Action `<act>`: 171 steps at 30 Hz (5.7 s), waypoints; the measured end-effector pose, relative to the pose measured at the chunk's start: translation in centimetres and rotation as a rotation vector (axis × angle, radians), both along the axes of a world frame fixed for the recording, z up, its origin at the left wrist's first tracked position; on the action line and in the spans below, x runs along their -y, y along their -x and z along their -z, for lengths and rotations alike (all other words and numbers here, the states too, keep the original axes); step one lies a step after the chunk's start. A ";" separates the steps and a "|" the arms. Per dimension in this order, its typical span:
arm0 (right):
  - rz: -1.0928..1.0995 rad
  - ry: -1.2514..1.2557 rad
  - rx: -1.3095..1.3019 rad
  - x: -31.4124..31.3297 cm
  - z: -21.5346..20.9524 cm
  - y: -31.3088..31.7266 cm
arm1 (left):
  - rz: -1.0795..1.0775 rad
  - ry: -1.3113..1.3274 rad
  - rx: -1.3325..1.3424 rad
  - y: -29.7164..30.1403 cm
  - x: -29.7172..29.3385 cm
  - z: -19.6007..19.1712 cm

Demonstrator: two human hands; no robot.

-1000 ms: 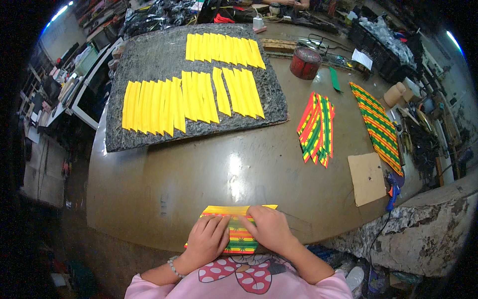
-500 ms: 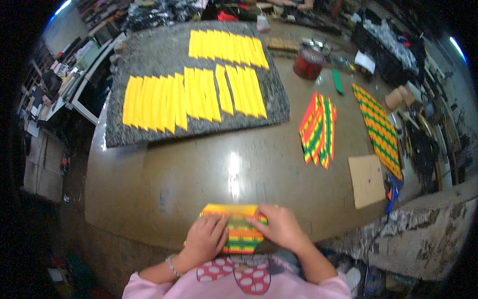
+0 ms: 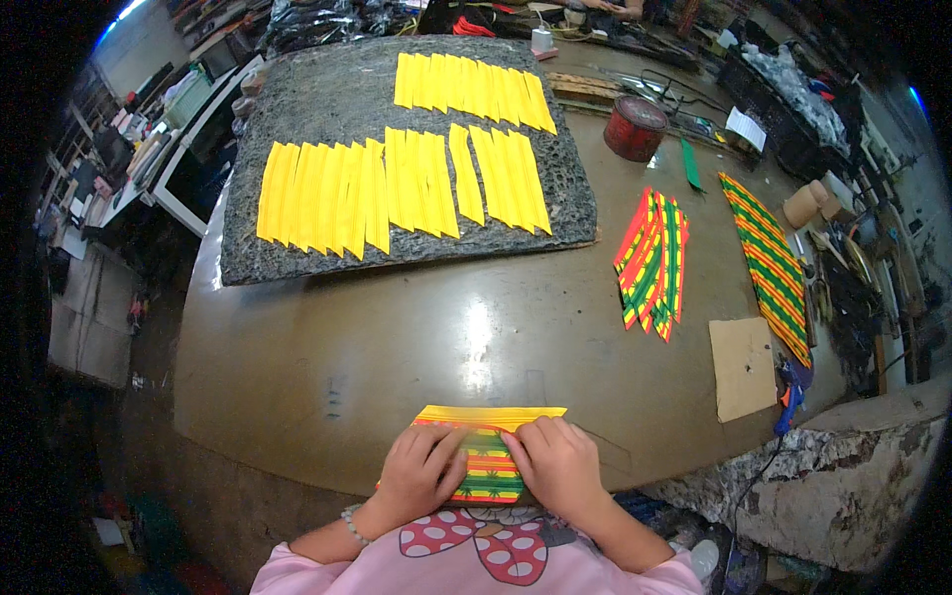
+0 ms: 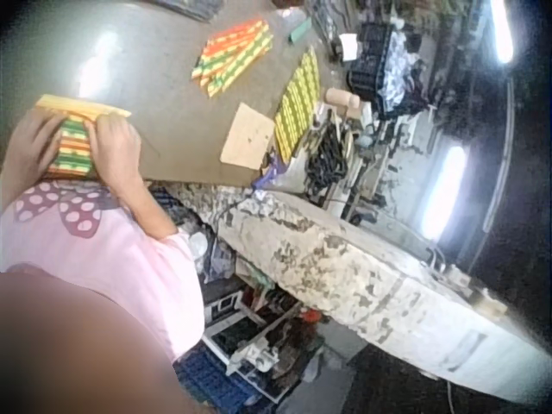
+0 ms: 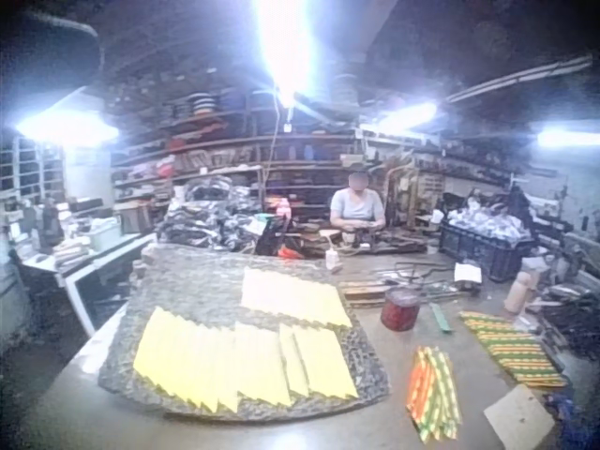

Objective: The person repeatedly picks yellow paper strips and places them on top of patterned paper sheets on a table, pressing each strip into place. The person stacks the completed sheets together and continues adding more strips to new sheets throughout the clip.

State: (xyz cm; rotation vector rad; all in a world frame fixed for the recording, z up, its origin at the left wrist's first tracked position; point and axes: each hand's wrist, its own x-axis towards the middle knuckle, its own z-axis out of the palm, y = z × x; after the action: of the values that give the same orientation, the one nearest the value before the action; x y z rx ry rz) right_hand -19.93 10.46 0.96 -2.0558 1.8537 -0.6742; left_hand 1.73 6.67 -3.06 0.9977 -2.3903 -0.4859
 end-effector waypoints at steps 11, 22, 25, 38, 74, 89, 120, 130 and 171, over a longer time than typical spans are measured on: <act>0.076 0.029 0.306 0.3 1.7 0.2 | -0.047 -0.031 -0.065 -0.1 0.0 -0.1; 0.087 0.000 0.323 0.4 1.6 0.3 | -0.055 -0.074 -0.138 -0.3 0.2 -0.5; 0.087 0.005 0.323 0.4 1.5 0.3 | -0.064 -0.076 -0.150 -0.2 0.3 -0.5; 0.050 -0.066 0.374 1.1 0.8 0.9 | -0.074 -0.088 -0.108 -0.3 0.1 -0.9; 0.199 -0.104 0.225 1.8 1.5 -0.4 | -0.114 0.030 0.173 0.6 -0.6 -0.7; 0.218 -0.038 0.171 1.1 1.3 0.0 | 0.072 0.097 0.195 4.0 -0.2 -0.9; 0.182 0.158 0.050 -1.3 2.5 -0.4 | 0.060 0.133 0.161 3.7 -0.5 -0.6; 0.215 0.111 0.015 -1.2 1.6 -1.0 | 0.091 0.092 0.144 3.0 -0.4 -0.6; 0.234 -0.082 -0.353 0.0 0.3 -2.4 | 0.122 0.081 0.243 3.1 -0.4 -1.0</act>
State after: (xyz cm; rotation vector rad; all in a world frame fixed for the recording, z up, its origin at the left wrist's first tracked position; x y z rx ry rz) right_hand -17.53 10.44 0.61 -2.0259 2.2996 -0.2904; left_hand -1.39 7.11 -2.02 0.9245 -2.6759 -0.3225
